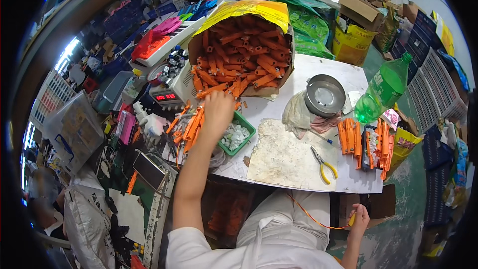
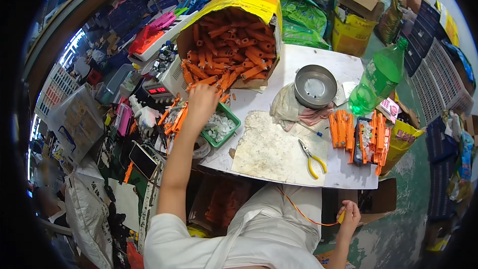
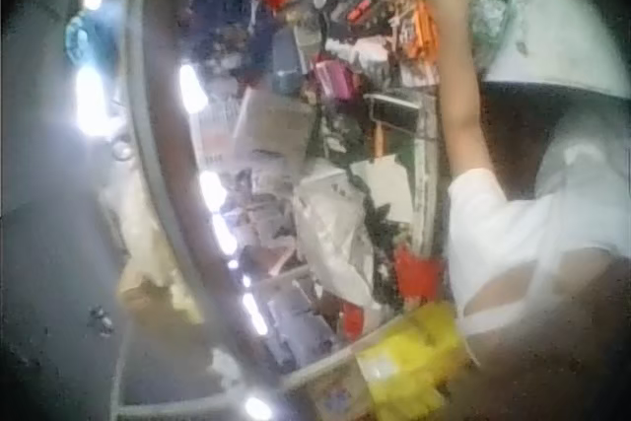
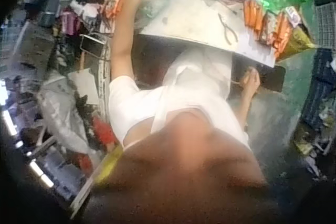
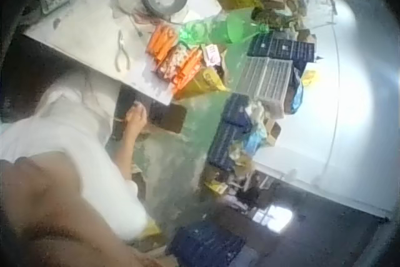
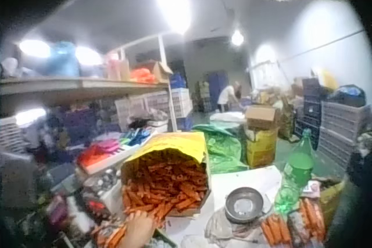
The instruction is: The person assembles orange plastic components at a cluttered workbench. They use a screwdriver to manipulate internal parts and pliers to cut or adjust small white pieces, then insert these into the orange housing. The person handles the items one at a time, repeating the process for multiple units.
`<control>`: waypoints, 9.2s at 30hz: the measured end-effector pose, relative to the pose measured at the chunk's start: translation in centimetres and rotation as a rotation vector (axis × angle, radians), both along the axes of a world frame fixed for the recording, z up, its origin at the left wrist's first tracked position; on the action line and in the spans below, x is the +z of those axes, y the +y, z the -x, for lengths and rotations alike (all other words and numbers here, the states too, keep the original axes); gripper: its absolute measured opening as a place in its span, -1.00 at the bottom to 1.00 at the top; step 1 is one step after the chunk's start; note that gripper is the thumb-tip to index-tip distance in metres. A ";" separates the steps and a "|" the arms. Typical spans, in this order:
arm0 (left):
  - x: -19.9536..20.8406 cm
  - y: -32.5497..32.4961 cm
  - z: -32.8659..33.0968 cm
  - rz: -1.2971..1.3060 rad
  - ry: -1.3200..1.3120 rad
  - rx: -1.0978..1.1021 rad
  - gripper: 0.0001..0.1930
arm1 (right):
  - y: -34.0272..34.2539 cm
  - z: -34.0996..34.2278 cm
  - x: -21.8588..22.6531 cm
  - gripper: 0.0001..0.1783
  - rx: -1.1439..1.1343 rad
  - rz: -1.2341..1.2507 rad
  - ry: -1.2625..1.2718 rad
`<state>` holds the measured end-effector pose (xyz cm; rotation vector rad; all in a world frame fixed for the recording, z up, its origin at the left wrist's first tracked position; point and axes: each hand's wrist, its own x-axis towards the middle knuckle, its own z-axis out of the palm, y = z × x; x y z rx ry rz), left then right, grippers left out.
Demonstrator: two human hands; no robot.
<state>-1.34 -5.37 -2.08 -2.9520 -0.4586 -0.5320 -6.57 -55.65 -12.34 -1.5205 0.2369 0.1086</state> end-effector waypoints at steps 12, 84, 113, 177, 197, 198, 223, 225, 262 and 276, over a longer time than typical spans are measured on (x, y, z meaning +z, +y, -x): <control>3.0 5.5 -2.5 0.534 -0.185 -0.035 -0.63 | 2.9 -0.6 1.3 -0.71 0.135 0.000 -0.036; -8.5 -22.5 6.3 1.996 -0.242 -0.352 -0.43 | 15.4 -2.5 2.0 -0.74 0.592 0.760 -0.734; -10.1 -21.0 4.9 1.180 -0.360 -0.351 -0.74 | 15.4 -17.6 2.5 -0.55 0.516 1.030 -0.528; -2.6 -7.3 13.2 0.009 -0.441 -0.402 -0.75 | 13.9 -1.5 4.5 -0.71 0.786 0.236 -0.312; 2.2 -7.2 -2.4 1.620 -0.278 -0.759 -0.77 | 12.9 -4.2 3.8 -0.72 0.658 -0.041 -0.186; 1.6 -9.5 -1.0 1.692 -0.288 -0.851 -0.73 | 13.7 -4.4 4.0 -0.74 0.694 -0.203 -0.040; -4.9 -22.2 4.9 1.998 -0.362 -0.428 -0.38 | 15.3 -3.7 4.2 -0.64 0.450 0.591 -0.885; -5.1 -22.2 4.8 2.013 -0.376 -0.431 -0.39 | 15.4 -3.6 4.2 -0.65 0.429 0.591 -0.879; -10.0 -21.7 4.4 1.397 -0.550 -0.374 -0.46 | 15.1 -10.3 3.7 -0.72 0.264 0.793 -0.802; -10.7 -20.1 4.4 1.152 -0.500 -0.294 -0.72 | 14.6 -16.8 1.9 -0.58 0.332 1.002 -0.653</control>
